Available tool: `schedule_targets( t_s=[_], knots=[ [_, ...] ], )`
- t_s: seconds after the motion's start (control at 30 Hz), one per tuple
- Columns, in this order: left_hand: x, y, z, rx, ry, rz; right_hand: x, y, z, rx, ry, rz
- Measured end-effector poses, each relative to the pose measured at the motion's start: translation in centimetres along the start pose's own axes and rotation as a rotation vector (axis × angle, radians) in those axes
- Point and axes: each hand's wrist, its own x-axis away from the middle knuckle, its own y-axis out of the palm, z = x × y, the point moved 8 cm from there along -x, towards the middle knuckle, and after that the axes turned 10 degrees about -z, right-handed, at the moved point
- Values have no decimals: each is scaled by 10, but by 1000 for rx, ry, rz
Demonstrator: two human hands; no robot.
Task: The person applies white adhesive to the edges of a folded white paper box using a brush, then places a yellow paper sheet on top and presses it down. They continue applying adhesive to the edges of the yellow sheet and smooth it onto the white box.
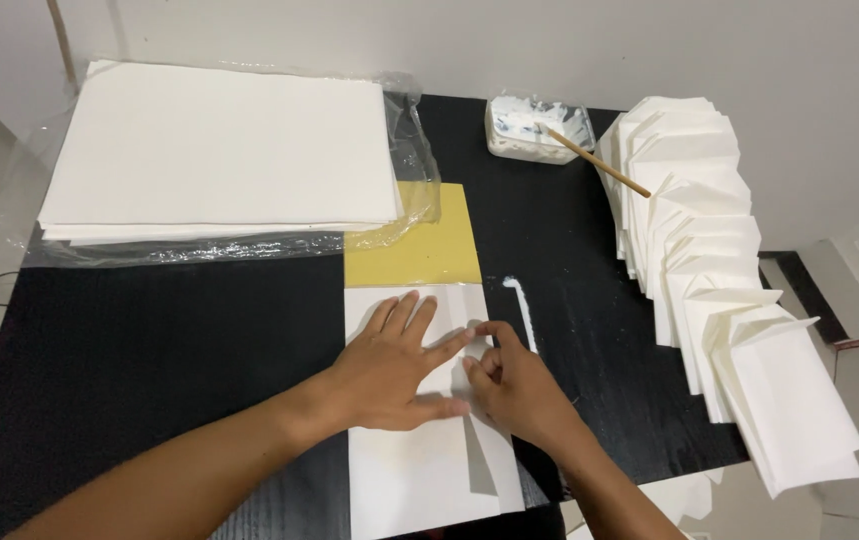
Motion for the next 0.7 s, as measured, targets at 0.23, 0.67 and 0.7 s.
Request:
schedule_targets(
  t_s=[0.23, 0.67, 0.7],
  knots=[
    [1, -12, 7, 126, -67, -57, 14, -1, 2, -28, -60, -65],
    [-11, -3, 27, 26, -236, -293, 48, -14, 30, 477, -561, 73],
    [-11, -3, 26, 5, -251, -290, 50, -14, 31, 483, -578, 59]
  ],
)
